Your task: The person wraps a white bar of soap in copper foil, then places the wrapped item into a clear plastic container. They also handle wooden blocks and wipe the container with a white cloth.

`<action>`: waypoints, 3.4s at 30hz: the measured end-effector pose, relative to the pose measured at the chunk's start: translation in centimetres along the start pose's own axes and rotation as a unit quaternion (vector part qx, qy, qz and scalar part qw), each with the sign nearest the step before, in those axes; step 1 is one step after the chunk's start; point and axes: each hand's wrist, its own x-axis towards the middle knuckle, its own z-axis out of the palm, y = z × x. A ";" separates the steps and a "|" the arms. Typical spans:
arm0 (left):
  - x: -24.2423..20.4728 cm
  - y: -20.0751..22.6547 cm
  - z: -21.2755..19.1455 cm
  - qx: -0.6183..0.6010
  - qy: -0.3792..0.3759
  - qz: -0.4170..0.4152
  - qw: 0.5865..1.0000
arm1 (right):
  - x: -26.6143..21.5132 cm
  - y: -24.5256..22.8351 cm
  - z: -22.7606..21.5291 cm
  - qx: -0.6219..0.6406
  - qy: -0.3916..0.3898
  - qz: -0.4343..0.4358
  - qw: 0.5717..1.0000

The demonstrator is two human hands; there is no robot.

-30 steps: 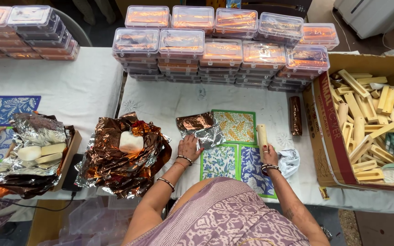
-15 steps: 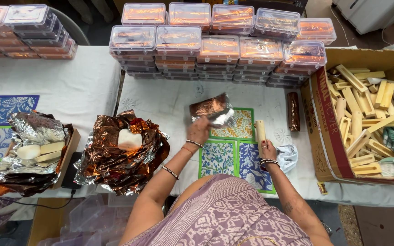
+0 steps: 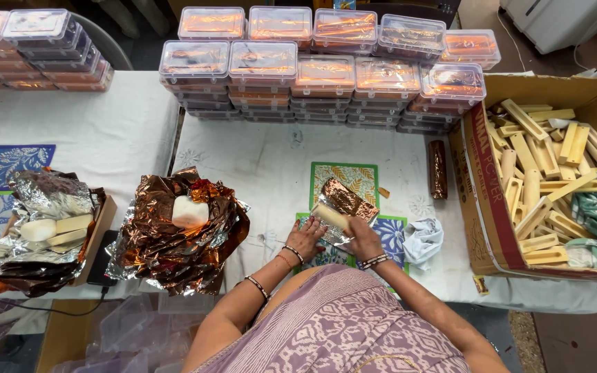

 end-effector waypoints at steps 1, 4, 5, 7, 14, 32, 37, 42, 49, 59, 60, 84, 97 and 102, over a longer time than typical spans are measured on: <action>-0.2 -0.1 0.2 0.000 0.000 0.000 1.000 | 0.0 -0.1 0.1 0.000 -0.001 0.000 1.000; -0.4 -0.4 1.0 0.035 -0.025 0.002 0.999 | 0.1 1.2 0.9 -0.009 -0.138 0.023 0.990; -0.3 -0.5 1.4 0.031 -0.005 0.007 0.999 | 0.4 2.5 1.5 -0.041 -0.145 0.025 0.988; -0.1 -0.8 1.9 0.026 0.015 0.012 0.999 | 1.7 4.5 1.6 -0.073 -0.153 0.027 0.985; -0.2 -0.4 2.0 0.006 0.003 -0.005 1.000 | 6.7 10.4 -1.1 -0.132 -0.001 0.233 0.963; -0.9 1.2 0.8 0.001 0.070 -0.030 0.997 | 3.5 7.8 0.7 -0.154 -0.141 0.091 0.974; -0.3 2.2 2.2 -0.017 0.146 -0.056 0.988 | 4.4 9.5 -1.7 -0.198 -0.044 0.125 0.971; 1.2 2.4 0.6 -0.035 0.174 -0.058 0.982 | 4.3 7.6 -2.5 -0.093 0.024 0.060 0.994; 1.5 1.3 2.6 0.001 0.193 -0.007 0.981 | 3.2 4.9 1.9 -0.091 -0.075 0.036 0.992; 0.4 1.8 0.4 -0.028 0.273 0.017 0.961 | 3.3 3.8 2.7 -0.148 -0.125 -0.017 0.981; 0.7 1.6 0.8 -0.020 0.259 0.014 0.966 | 3.5 3.5 2.6 -0.138 -0.129 -0.002 0.982; 6.1 -0.8 0.0 0.030 0.206 -0.022 0.978 | 4.1 4.9 1.7 -0.097 -0.125 -0.019 0.987; 6.4 -0.8 -3.9 -0.056 0.117 -0.113 0.985 | 6.4 6.4 1.3 -0.062 -0.151 0.037 0.986; 5.9 -0.7 -2.0 0.058 0.322 0.123 0.937 | 7.3 7.4 1.6 -0.070 -0.205 0.056 0.975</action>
